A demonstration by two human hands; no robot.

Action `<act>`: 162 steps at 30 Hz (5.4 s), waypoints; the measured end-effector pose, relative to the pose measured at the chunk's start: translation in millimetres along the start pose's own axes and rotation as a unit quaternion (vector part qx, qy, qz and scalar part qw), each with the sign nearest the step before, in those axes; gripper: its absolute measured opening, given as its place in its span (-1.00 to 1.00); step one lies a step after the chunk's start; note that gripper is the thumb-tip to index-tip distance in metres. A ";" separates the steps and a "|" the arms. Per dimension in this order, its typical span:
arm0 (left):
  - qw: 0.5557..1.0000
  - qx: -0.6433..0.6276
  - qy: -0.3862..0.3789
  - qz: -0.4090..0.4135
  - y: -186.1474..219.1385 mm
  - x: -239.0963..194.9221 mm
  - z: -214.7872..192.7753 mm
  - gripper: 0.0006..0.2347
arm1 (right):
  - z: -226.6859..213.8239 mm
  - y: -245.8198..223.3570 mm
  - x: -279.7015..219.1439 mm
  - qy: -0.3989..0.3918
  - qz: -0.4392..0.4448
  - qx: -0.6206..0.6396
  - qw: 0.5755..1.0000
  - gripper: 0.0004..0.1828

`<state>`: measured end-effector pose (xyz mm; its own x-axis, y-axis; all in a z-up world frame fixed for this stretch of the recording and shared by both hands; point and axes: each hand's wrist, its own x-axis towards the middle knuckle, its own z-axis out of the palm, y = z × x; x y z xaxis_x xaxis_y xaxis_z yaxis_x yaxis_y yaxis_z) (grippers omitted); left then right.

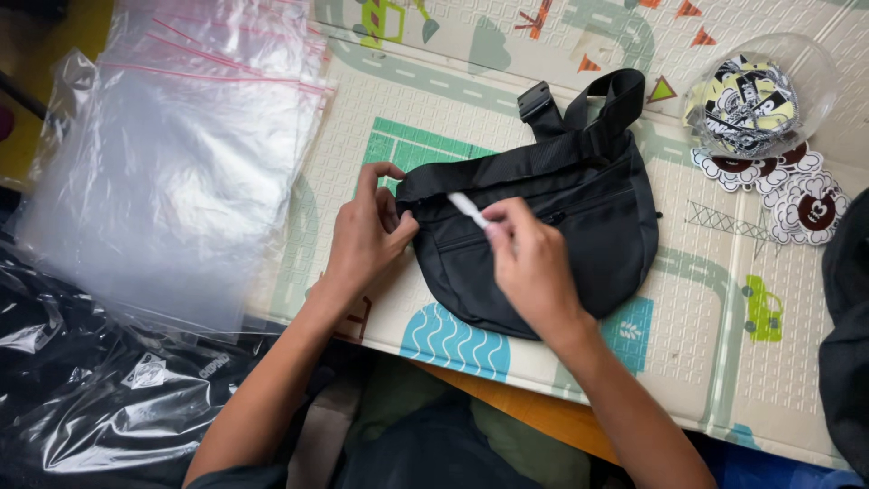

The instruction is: The person uses a white toothbrush to scrub the exterior and interior surfaces of a black crossbody bag. They open the main zipper and a front pocket to clean inside, then brush the exterior fabric and the shoulder strap before folding the bag.

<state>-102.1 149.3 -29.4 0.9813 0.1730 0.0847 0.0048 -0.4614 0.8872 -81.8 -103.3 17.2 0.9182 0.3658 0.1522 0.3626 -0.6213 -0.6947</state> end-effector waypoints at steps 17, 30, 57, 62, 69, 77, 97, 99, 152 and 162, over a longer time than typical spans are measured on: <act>0.877 0.305 -0.042 0.370 41.5 42.9 95.4 -0.66 | -60.7 126.8 -22.0 0.154 0.064 -0.178 0.970 -0.52; 0.917 0.239 -0.199 0.252 54.7 101.7 130.7 -0.85 | -72.7 115.4 -38.3 0.074 0.058 -0.254 0.963 -0.53; 0.955 0.134 -0.230 0.130 54.5 97.7 123.0 -0.88 | -85.4 125.5 -22.1 0.140 0.057 -0.232 0.961 -0.91; 0.952 0.158 -0.222 0.141 61.2 91.0 119.3 -0.87 | -49.7 86.2 -24.6 0.139 0.081 -0.207 0.965 -0.92; 0.953 0.150 -0.215 0.154 68.5 85.0 110.8 -0.89 | -88.2 125.0 -14.3 0.194 0.044 -0.249 0.948 -0.92; 0.958 0.145 -0.207 0.134 61.9 85.1 112.9 -0.88 | -83.7 111.9 -30.5 0.267 0.045 -0.245 0.931 -0.87; 0.958 0.133 -0.225 0.118 65.6 90.8 112.5 -0.90 | -91.4 121.5 0.4 0.178 0.009 -0.169 0.969 -0.81; 0.950 0.170 -0.227 0.129 72.2 83.9 108.0 -0.85 | -82.1 113.7 2.4 0.195 0.019 -0.195 0.961 -0.81; 0.928 0.165 -0.115 0.313 5.3 -10.8 -22.1 -0.93 | 16.6 -23.0 -63.0 -0.043 -0.024 -0.025 0.998 -0.78; 0.850 0.306 -0.044 0.426 34.3 -16.5 -18.5 -0.72 | -44.6 30.2 -45.0 0.062 -0.012 -0.236 0.970 -0.77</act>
<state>-121.7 146.7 8.0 0.6892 -0.5042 0.5204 -0.6419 -0.7580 0.1156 -105.1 -169.5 20.7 0.9100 0.3157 0.2686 0.3896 -0.8727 -0.2943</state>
